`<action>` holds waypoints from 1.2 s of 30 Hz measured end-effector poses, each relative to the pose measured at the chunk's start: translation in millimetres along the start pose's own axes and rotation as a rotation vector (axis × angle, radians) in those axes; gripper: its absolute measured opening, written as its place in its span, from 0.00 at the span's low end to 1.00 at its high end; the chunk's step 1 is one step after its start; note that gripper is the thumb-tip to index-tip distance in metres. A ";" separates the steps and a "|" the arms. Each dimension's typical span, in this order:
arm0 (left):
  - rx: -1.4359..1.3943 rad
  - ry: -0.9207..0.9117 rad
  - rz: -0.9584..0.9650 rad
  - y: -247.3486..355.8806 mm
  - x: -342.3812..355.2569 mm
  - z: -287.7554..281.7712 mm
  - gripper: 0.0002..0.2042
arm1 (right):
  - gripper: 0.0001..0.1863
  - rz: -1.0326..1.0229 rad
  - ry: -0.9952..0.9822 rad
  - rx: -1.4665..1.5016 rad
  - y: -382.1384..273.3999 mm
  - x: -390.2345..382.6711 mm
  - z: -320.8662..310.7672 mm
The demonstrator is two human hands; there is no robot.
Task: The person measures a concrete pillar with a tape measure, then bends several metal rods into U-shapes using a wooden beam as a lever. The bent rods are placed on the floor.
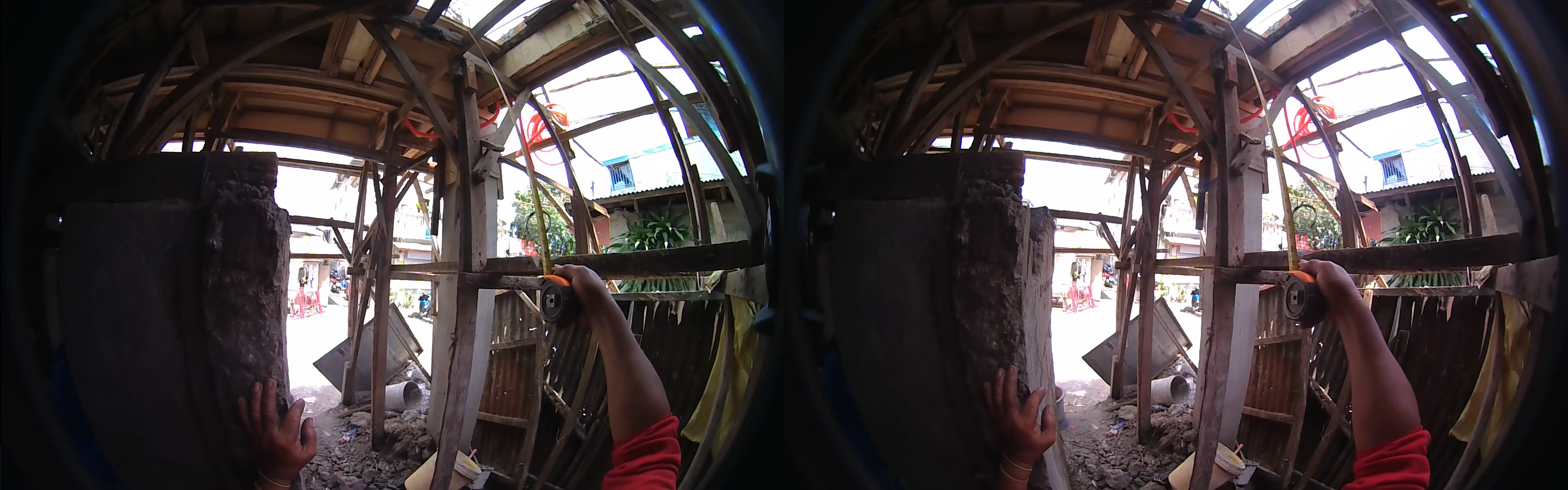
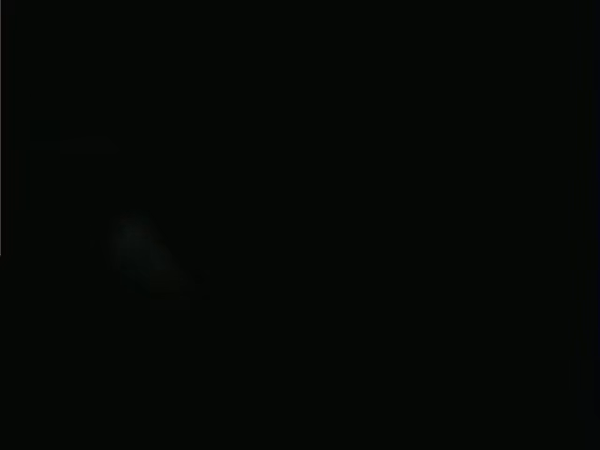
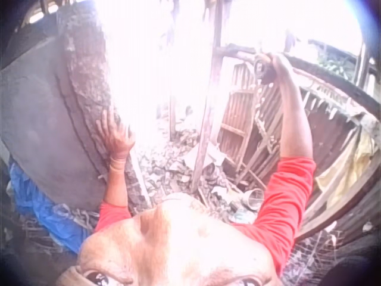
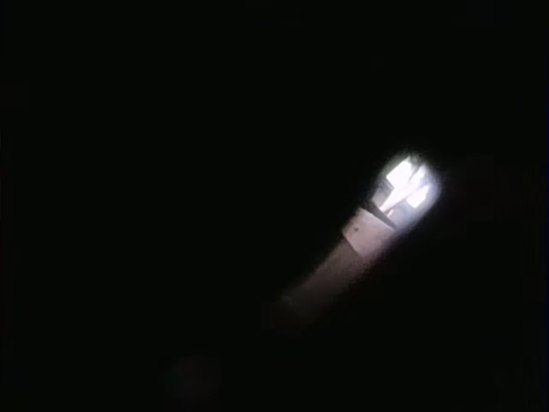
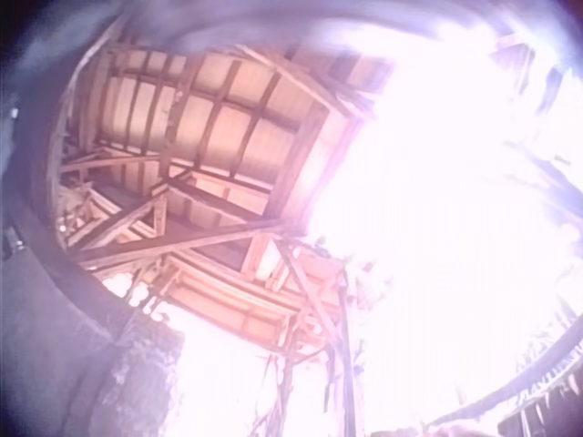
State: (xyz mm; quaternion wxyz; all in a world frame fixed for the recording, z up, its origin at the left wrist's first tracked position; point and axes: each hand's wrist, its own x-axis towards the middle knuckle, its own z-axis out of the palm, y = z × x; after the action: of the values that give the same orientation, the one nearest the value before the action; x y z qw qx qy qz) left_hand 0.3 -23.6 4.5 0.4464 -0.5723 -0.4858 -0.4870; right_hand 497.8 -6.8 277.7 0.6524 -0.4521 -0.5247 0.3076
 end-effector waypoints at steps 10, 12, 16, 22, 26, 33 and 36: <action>-0.006 0.007 0.001 -0.3 -0.4 -0.7 0.15 | 0.14 0.036 -0.110 0.066 32.4 -6.4 -4.3; -0.005 0.004 0.002 -0.6 -0.3 -0.4 0.15 | 0.14 -0.032 -0.088 0.084 39.9 -11.2 -5.6; -0.002 -0.005 0.000 -0.4 -0.9 -0.4 0.15 | 0.14 0.049 -0.066 0.121 67.8 -34.5 3.4; -0.013 -0.010 0.008 -1.3 -0.5 -0.4 0.15 | 0.19 0.212 -0.115 0.302 145.5 -119.4 13.7; -0.014 -0.024 -0.001 1.1 -0.2 -2.0 0.15 | 0.21 0.339 -0.199 0.389 189.6 -169.8 12.1; -0.042 -0.025 -0.005 4.7 1.9 -5.8 0.16 | 0.20 0.448 -0.176 0.439 261.7 -200.5 5.5; -0.049 -0.040 -0.010 4.3 1.1 -7.0 0.16 | 0.18 0.273 -0.167 0.327 285.8 -217.3 3.5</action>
State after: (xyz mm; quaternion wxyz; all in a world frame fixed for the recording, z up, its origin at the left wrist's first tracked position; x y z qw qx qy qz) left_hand 3.8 -30.9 6.3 0.4201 -0.5901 -0.4855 -0.4895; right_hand 458.7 -81.3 -71.4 0.6236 -0.3802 -0.4539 0.5105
